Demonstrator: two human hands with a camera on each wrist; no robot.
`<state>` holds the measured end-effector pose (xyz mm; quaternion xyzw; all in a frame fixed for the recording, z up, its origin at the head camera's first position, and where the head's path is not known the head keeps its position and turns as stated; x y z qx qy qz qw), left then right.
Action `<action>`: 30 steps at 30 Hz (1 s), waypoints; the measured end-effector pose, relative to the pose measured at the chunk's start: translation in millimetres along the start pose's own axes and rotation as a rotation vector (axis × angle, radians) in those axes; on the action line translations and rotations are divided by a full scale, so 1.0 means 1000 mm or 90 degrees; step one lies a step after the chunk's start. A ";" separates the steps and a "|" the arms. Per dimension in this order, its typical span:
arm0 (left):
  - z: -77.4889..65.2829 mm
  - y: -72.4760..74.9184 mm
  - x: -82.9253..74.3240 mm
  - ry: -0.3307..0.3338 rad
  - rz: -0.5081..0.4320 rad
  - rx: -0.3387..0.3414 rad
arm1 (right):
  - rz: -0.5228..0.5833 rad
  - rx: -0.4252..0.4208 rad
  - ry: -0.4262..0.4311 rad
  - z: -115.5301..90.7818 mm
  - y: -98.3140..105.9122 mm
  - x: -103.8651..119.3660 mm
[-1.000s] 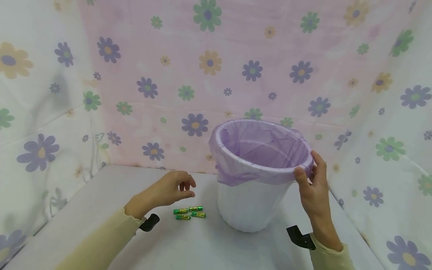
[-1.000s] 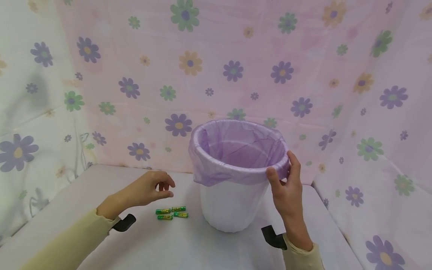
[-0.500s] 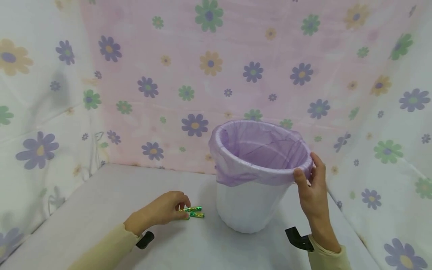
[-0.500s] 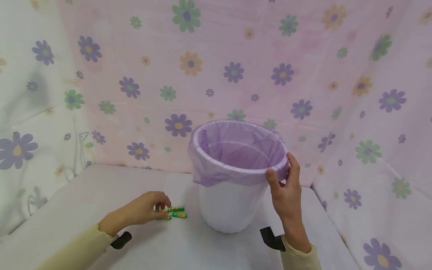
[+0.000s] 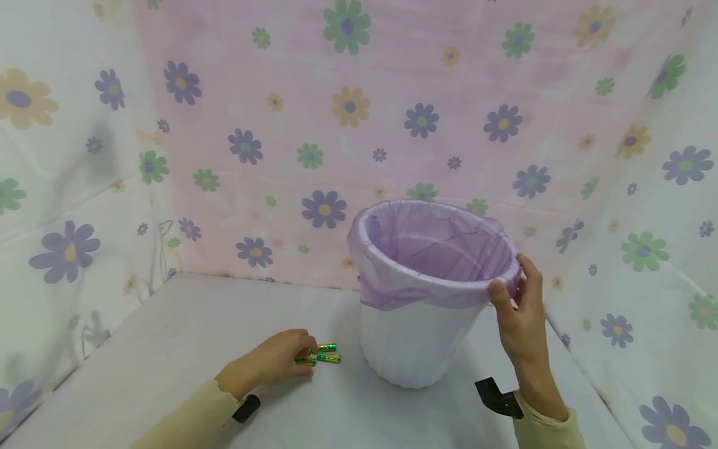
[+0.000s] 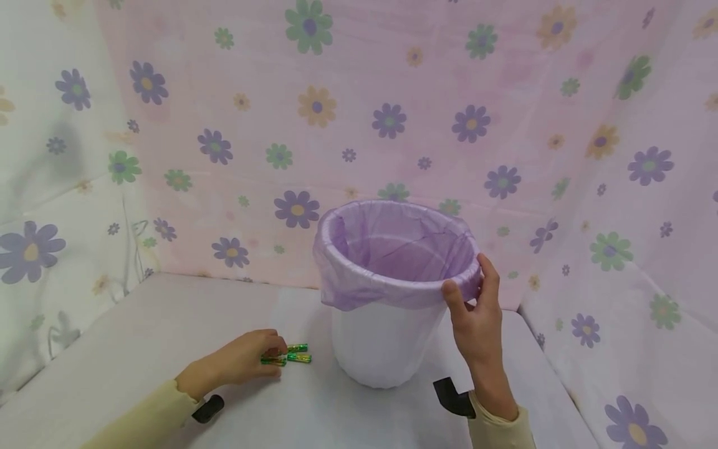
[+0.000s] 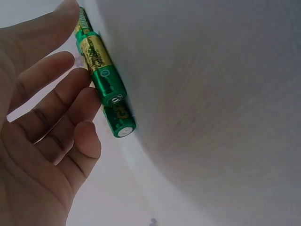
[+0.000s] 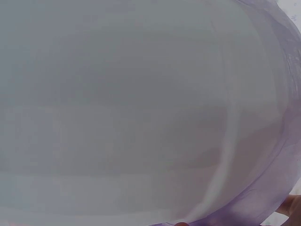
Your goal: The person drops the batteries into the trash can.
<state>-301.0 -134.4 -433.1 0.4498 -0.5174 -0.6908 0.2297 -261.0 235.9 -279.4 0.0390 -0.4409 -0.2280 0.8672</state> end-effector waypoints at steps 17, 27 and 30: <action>0.003 -0.007 0.000 0.019 -0.046 0.042 | 0.001 0.002 -0.001 0.003 0.000 -0.001; 0.003 -0.014 0.003 0.011 -0.102 0.064 | -0.006 -0.005 -0.001 0.003 0.000 -0.001; 0.002 -0.013 0.002 0.007 -0.101 0.063 | -0.005 -0.003 0.002 0.003 0.000 -0.001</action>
Point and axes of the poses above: each hand's wrist, its own z-axis towards the middle knuckle, its own y-axis out of the back of the hand, x = y × z, the point moved 4 cm from there along z, towards the middle knuckle, and after that the axes turned 4 degrees about y, right-handed, at the moved point
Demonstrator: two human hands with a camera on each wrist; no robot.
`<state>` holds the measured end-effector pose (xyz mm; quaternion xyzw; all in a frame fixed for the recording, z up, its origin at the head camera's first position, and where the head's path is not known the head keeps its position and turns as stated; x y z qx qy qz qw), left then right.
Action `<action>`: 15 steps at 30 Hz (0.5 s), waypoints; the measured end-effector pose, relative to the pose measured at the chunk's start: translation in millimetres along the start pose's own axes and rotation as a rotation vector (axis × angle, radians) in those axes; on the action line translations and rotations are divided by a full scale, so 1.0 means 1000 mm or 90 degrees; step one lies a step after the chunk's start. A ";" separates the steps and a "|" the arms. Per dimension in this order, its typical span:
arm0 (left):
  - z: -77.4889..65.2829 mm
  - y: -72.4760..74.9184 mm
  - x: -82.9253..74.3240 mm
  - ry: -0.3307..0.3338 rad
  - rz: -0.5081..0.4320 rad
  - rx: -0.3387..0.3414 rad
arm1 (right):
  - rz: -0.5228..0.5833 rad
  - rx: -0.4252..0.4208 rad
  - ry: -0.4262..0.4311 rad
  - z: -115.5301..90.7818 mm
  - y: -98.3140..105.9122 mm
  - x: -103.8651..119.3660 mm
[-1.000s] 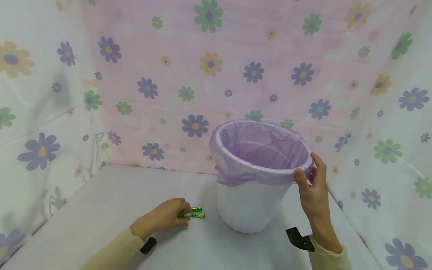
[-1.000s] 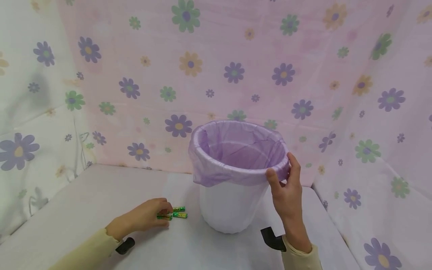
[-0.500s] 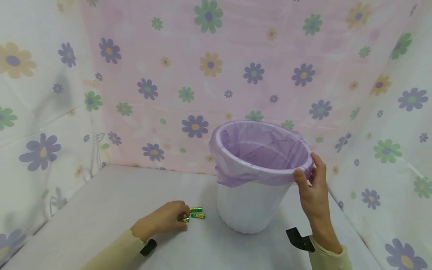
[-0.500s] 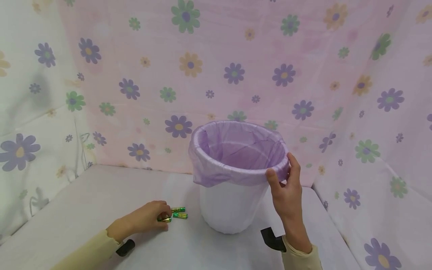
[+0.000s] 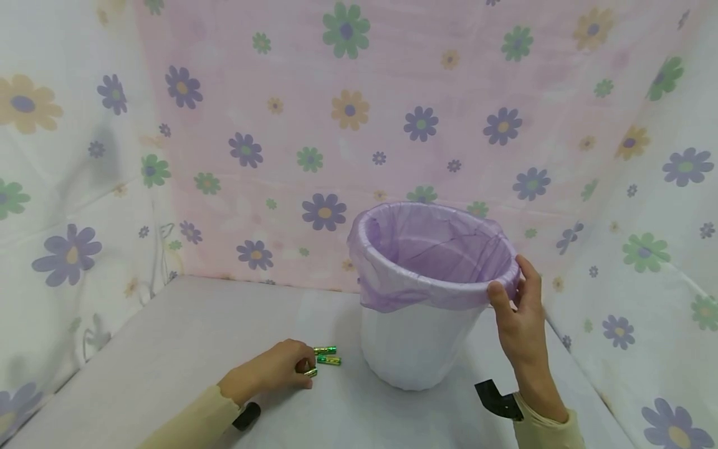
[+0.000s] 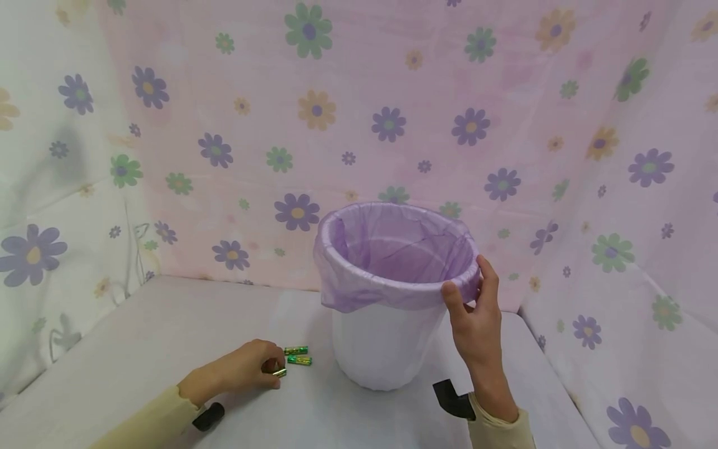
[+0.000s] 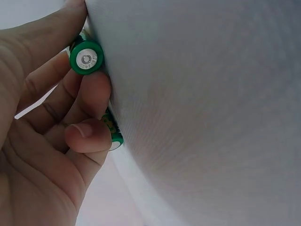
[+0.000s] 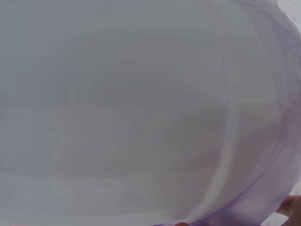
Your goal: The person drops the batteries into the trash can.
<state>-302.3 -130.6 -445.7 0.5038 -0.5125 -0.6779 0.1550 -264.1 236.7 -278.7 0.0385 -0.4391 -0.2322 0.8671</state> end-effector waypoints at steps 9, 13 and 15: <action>-0.001 -0.001 0.000 -0.011 -0.004 0.000 | 0.011 -0.001 0.010 0.001 0.000 -0.001; -0.002 0.003 -0.001 -0.023 0.004 -0.008 | 0.013 -0.003 0.013 0.000 0.000 -0.002; -0.003 0.007 -0.003 -0.033 0.008 -0.017 | 0.012 -0.003 0.013 0.000 0.000 -0.002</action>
Point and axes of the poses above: each hand's wrist, its own z-axis towards the middle knuckle, its own y-axis out of the back of the hand, x = y × z, the point moved 4 cm from there along z, towards the middle knuckle, and after that the axes turned 4 degrees about y, right-handed, at the moved point
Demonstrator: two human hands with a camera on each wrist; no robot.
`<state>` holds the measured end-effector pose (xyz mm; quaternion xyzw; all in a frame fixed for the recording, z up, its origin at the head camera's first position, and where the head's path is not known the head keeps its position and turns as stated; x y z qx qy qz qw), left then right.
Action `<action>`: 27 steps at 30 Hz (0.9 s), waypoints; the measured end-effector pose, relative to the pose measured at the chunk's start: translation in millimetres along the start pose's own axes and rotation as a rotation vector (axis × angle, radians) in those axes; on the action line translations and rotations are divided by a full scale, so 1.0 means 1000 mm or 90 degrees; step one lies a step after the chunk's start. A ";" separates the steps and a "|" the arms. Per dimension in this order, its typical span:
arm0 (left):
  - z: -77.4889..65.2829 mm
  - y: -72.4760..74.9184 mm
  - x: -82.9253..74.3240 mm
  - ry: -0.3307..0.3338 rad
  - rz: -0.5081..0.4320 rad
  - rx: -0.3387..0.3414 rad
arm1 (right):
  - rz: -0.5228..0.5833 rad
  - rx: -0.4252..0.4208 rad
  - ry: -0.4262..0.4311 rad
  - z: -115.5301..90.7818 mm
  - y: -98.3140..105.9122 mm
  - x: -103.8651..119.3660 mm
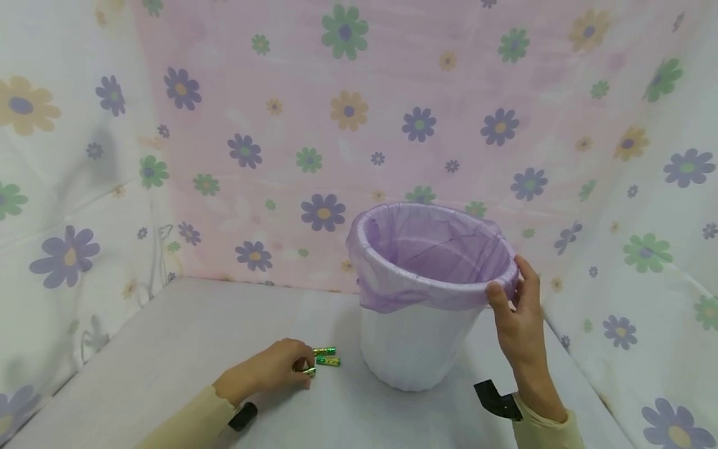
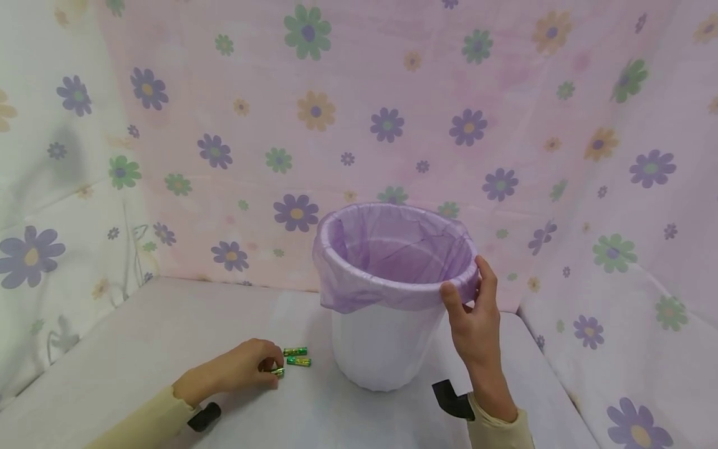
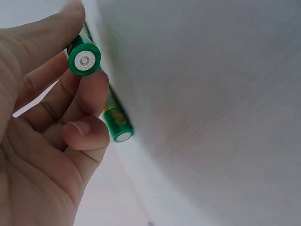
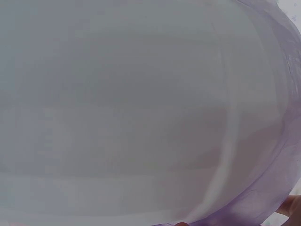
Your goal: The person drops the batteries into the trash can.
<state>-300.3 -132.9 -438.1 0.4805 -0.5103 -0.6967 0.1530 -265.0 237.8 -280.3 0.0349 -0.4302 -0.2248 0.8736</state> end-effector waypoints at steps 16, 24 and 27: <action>-0.006 0.063 -0.036 -0.032 0.035 -0.040 | 0.001 0.003 -0.004 0.000 0.000 0.001; 0.002 0.108 -0.065 -0.061 0.093 -0.051 | -0.005 0.001 -0.006 0.000 -0.001 0.001; 0.008 0.122 -0.079 -0.077 0.116 -0.061 | -0.004 0.001 -0.005 0.000 -0.001 0.001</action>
Point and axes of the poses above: each hand's wrist, its own z-axis towards the middle knuckle, its own y-axis out of the back of the hand, x = y × z, the point moved 4 cm from there along z, towards the middle knuckle, and after that the axes turned 4 degrees about y, right-handed, at the moved point
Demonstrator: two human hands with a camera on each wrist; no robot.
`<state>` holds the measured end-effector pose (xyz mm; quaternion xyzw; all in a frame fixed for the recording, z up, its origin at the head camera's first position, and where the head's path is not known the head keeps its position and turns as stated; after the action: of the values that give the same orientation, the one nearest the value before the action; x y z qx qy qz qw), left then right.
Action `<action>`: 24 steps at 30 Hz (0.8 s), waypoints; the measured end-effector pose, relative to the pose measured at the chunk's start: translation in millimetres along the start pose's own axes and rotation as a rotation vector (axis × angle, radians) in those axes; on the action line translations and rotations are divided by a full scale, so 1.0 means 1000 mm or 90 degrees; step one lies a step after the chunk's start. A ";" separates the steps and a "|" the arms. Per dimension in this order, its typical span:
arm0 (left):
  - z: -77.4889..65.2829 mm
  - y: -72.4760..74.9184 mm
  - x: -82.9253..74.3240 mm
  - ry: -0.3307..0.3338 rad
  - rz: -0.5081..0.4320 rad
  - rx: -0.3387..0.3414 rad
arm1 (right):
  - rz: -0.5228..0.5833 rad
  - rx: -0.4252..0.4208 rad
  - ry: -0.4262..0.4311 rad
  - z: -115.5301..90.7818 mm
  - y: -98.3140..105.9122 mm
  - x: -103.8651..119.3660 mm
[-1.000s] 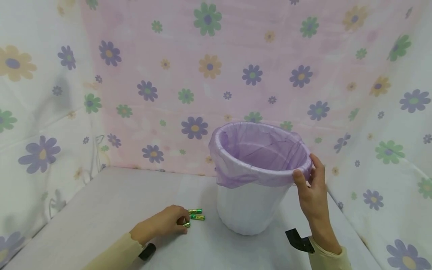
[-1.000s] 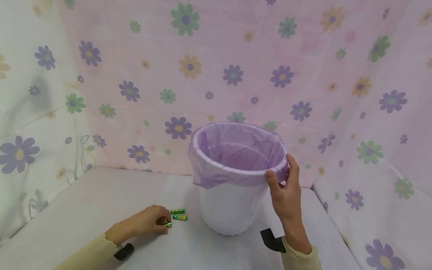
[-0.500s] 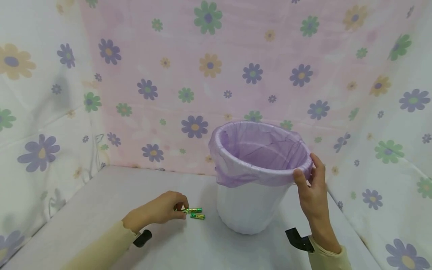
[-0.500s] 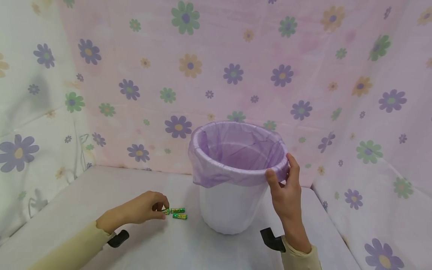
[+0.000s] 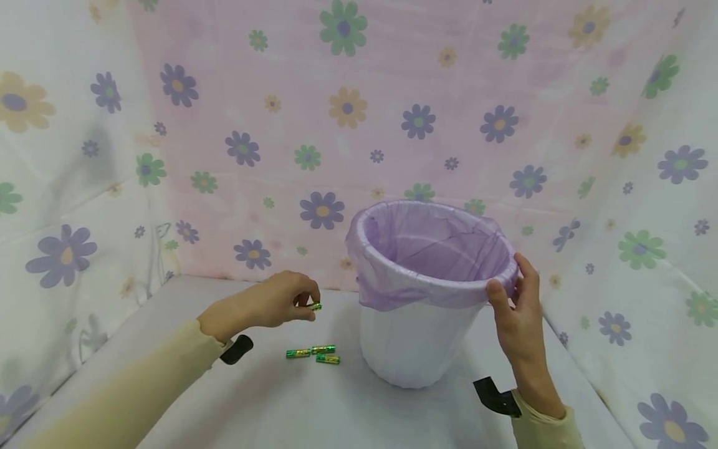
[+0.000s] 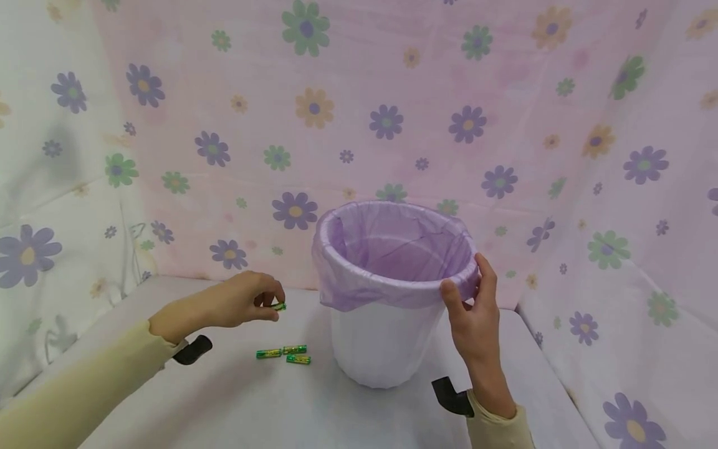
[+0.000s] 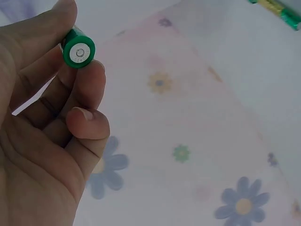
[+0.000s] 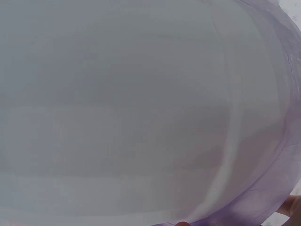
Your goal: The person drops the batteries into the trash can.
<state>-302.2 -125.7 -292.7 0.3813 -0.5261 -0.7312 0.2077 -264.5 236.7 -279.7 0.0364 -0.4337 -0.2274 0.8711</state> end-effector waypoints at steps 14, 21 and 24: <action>0.031 0.068 -0.035 -0.032 0.075 -0.050 | 0.003 0.003 -0.003 0.002 0.000 -0.002; 0.043 0.097 -0.050 -0.048 0.056 -0.085 | 0.009 0.000 0.000 0.002 0.001 -0.002; 0.052 0.106 -0.058 -0.070 0.051 -0.098 | 0.006 -0.003 0.003 0.001 0.002 -0.001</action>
<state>-316.5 -91.0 -166.9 0.3021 -0.4939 -0.7804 0.2362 -265.3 238.9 -279.6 0.0331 -0.4316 -0.2241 0.8732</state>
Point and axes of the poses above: each hand's wrist, its own z-axis towards the middle knuckle, its own y-axis out of the back of the hand, x = y × z, the point moved 4 cm from there along z, towards the middle knuckle, and after that the axes turned 4 degrees about y, right-handed, at the moved point
